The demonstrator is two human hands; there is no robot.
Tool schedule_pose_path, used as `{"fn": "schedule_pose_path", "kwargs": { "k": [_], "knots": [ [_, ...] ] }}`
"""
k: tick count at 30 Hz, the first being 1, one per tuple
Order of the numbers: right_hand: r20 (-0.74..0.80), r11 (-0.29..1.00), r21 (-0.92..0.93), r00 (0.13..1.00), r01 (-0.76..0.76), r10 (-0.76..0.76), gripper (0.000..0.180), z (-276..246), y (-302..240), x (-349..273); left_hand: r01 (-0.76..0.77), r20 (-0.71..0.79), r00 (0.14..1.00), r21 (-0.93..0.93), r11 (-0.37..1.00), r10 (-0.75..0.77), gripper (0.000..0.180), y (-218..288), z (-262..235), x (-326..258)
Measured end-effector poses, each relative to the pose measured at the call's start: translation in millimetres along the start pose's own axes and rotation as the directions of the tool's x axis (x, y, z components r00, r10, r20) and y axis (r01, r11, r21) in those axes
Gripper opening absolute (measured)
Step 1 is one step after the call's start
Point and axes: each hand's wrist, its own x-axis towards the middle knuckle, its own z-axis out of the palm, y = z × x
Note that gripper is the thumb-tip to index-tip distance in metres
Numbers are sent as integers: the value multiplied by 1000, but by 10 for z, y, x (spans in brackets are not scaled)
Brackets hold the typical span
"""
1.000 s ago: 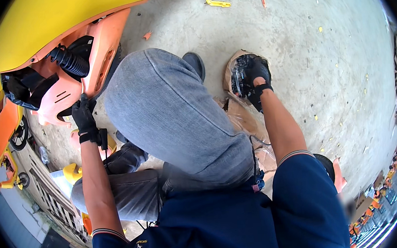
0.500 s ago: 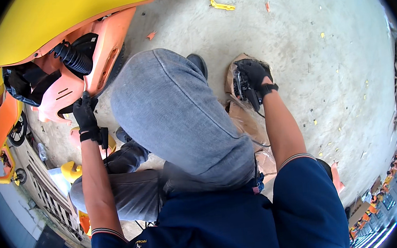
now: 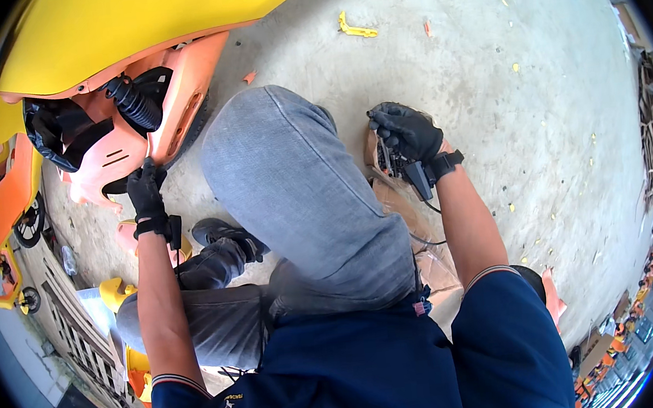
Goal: The person sits on the floor and uses a screwdriver to fasten screws into the front fender of a pink and yellow scooter. They then pick up an orange plastic side panel and attach it to the scooter's body.
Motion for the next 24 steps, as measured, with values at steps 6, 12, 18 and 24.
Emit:
{"fn": "schedule_pose_path", "kwargs": {
  "k": [6, 12, 18, 24],
  "knots": [
    [-285, 864, -479, 959, -152, 11, 17, -404, 190, -48, -11, 22, 1000, 108, 994, 8, 28, -25, -54, 51],
    [-504, 984, -11, 851, -177, 148, 13, -789, 612, -15, -25, 47, 999, 56, 998, 23, 26, -15, -39, 27],
    [-176, 487, -867, 979, -108, -98, 13, -1103, 1177, 241, -53, 76, 996, 127, 990, 44, 27, -24, -71, 30],
    [-287, 122, -954, 953, -274, -98, 29, -630, 1234, 247, 5, 71, 997, 99, 995, -12, 26, -81, -90, 77]
  ]
}}
